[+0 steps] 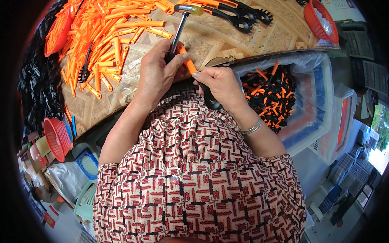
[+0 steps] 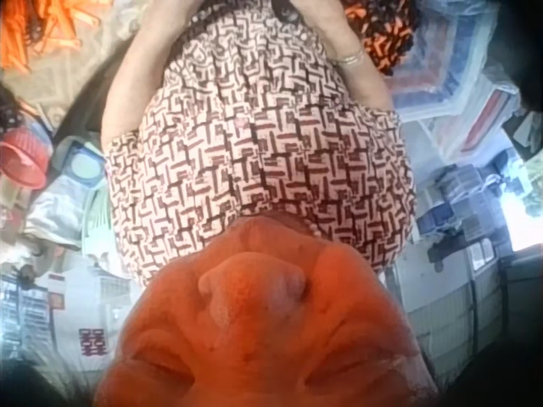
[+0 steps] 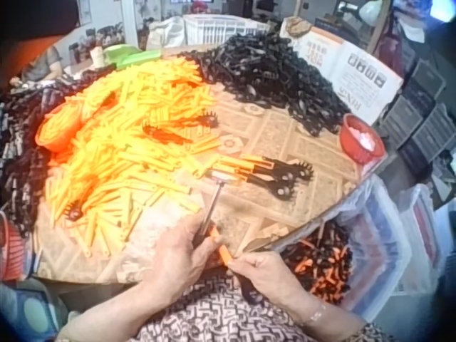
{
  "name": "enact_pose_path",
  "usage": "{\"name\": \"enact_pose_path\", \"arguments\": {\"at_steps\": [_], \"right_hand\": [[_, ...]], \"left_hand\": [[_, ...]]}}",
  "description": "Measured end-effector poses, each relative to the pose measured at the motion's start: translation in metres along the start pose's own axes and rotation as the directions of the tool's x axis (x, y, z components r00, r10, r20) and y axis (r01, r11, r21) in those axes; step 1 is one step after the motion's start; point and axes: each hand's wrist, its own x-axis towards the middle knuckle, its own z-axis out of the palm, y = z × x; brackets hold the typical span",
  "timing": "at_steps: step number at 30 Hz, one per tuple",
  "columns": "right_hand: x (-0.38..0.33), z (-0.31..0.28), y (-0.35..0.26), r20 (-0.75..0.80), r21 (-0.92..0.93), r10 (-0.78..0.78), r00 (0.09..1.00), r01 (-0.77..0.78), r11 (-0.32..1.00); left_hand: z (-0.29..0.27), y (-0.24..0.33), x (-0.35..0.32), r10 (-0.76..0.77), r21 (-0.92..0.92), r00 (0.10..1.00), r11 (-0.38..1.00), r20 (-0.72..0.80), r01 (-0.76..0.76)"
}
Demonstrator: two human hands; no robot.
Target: The person assembles orange plastic handles with black plastic heads on a wooden table. They use a hammer to secure the components together and place the finished items into a pile. The process involves picking up parts, aligning them, and striking them with a hammer.
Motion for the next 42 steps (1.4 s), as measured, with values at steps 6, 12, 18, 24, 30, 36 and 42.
{"name": "enact_pose_path", "arguments": {"at_steps": [6, 12, 18, 24, 30, 36, 42], "right_hand": [[0.0, 0.0, -0.001, -0.041, -0.047, 0.024, 0.999, -0.026, 0.999], [0.0, 0.002, -0.004, -0.048, 0.02, 0.028, 0.998, -0.027, 0.999], [0.002, 0.002, -0.005, -0.031, 0.004, 0.009, 0.999, -0.009, 1.0], [0.0, 0.0, -0.012, -0.041, -0.037, 0.013, 0.999, -0.015, 0.999], [0.0, -0.002, -0.011, -0.02, 0.044, 0.035, 0.999, -0.035, 0.998], [-0.002, -0.002, -0.016, 0.054, 0.136, 0.107, 0.993, -0.114, 0.984], [0.001, -0.005, -0.005, 0.113, 0.18, 0.067, 0.991, -0.086, 0.98]], "left_hand": [[-0.036, 0.008, -0.01, -0.019, -0.064, 0.998, 0.998, -0.061, 0.015], [-0.07, 0.019, -0.05, 0.186, 0.133, 0.976, 0.976, -0.112, -0.171], [-0.071, 0.008, -0.075, 0.296, 0.314, 0.953, 0.913, -0.068, -0.261], [-0.071, 0.011, -0.07, 0.29, 0.361, 0.952, 0.902, -0.097, -0.238], [-0.064, 0.011, -0.063, 0.186, 0.622, 0.979, 0.757, 0.087, -0.199], [-0.072, 0.024, -0.065, 0.546, 0.407, 0.82, 0.797, -0.17, -0.447], [-0.073, 0.014, -0.072, 0.311, 0.548, 0.937, 0.761, 0.159, -0.346]]}}
